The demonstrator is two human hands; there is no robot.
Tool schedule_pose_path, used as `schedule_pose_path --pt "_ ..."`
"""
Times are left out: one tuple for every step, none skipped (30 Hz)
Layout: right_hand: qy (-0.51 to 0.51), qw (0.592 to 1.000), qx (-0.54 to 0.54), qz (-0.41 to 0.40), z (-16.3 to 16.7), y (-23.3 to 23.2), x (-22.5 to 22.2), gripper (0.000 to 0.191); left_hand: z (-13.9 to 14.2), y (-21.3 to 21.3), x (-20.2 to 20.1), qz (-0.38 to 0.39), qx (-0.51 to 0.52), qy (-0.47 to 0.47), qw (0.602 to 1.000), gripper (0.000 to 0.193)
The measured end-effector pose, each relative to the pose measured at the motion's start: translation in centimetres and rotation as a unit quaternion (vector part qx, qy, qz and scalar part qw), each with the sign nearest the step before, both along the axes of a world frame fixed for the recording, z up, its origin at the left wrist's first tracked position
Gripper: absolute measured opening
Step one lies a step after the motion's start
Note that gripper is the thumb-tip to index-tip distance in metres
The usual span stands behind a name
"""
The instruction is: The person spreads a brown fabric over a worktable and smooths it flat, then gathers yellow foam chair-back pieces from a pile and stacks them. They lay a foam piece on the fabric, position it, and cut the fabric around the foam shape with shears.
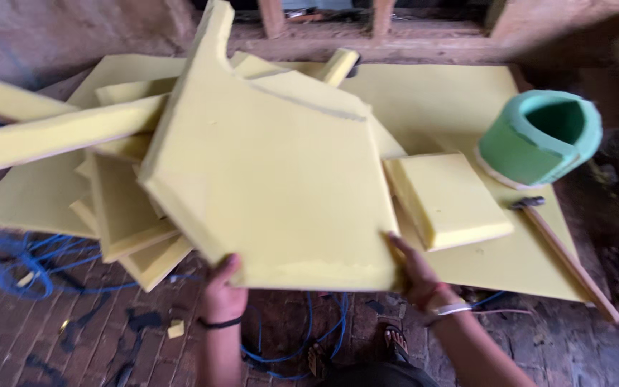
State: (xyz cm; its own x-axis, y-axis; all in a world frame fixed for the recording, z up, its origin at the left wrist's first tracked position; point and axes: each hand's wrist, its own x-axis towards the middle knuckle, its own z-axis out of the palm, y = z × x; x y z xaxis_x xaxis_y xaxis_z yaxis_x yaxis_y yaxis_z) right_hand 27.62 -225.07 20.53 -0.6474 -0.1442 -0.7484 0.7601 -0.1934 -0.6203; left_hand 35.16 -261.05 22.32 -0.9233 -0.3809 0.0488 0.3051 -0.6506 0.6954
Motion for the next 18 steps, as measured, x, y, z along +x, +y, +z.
schedule_pose_path --pt "0.03 0.999 0.006 -0.013 1.5 -1.0 0.9 0.075 0.7 -0.5 0.6 -0.008 -0.011 0.01 1.0 0.076" --pt "0.051 0.999 0.011 -0.005 2.5 -1.6 1.8 0.075 1.4 -1.0 1.3 -0.014 -0.023 0.02 0.999 0.074" --pt "0.072 0.997 0.015 0.003 3.4 -2.2 2.5 0.075 2.0 -1.4 1.8 -0.007 -0.029 0.012 0.999 0.073" --pt "0.092 0.995 0.02 0.012 4.1 -2.3 3.1 0.075 2.4 -1.6 2.2 0.0 -0.034 0.004 0.999 0.072" --pt "0.101 0.995 0.023 -0.005 4.7 -1.8 3.4 0.074 2.7 -1.4 2.3 0.009 -0.039 -0.002 0.999 0.071" --pt "0.112 0.993 0.027 -0.021 5.2 -0.9 3.5 0.074 2.8 -0.8 2.2 0.009 -0.034 -0.01 0.999 0.074" --pt "0.125 0.991 0.031 -0.039 5.4 0.0 3.5 0.074 2.7 0.1 1.9 0.007 -0.029 -0.015 0.999 0.076" --pt "0.128 0.99 0.034 -0.056 5.6 1.4 3.3 0.073 2.5 1.4 1.2 0.005 -0.024 -0.018 1.0 0.078" --pt "0.133 0.988 0.035 -0.072 5.9 3.5 3.1 0.071 2.2 3.1 0.1 -0.014 -0.018 -0.021 1.0 0.077" --pt "0.138 0.986 0.036 -0.087 5.9 5.8 2.8 0.07 1.8 5.3 -1.0 -0.033 -0.012 -0.024 0.999 0.076" --pt "0.135 0.984 0.048 -0.103 5.6 8.1 2.8 0.069 1.4 7.1 -1.9 -0.051 -0.007 -0.029 0.998 0.075" --pt "0.132 0.982 0.059 -0.118 5.0 10.6 2.9 0.067 1.0 8.9 -2.6 -0.078 0.004 -0.028 0.997 0.073" --pt "0.127 0.979 0.071 -0.143 4.1 12.7 3.0 0.066 0.7 10.8 -3.4 -0.105 0.015 -0.027 0.994 0.07" --pt "0.121 0.975 0.082 -0.167 2.9 14.6 3.0 0.066 0.5 12.5 -4.1 -0.131 0.026 -0.026 0.991 0.068" --pt "0.115 0.97 0.094 -0.191 1.7 16.6 3.1 0.065 0.2 14.0 -4.6 -0.137 0.03 -0.039 0.989 0.066" --pt "0.131 0.966 0.081 -0.209 0.4 18.4 3.3 0.065 -0.1 15.5 -5.1 -0.143 0.035 -0.053 0.988 0.064" --pt "0.143 0.961 0.067 -0.226 -0.9 20.0 3.5 0.065 -0.4 16.8 -5.6 -0.149 0.039 -0.07 0.986 0.063" --pt "0.155 0.956 0.053 -0.244 -2.0 21.3 3.2 0.065 -0.8 17.9 -6.0 -0.161 0.047 -0.079 0.983 0.062"
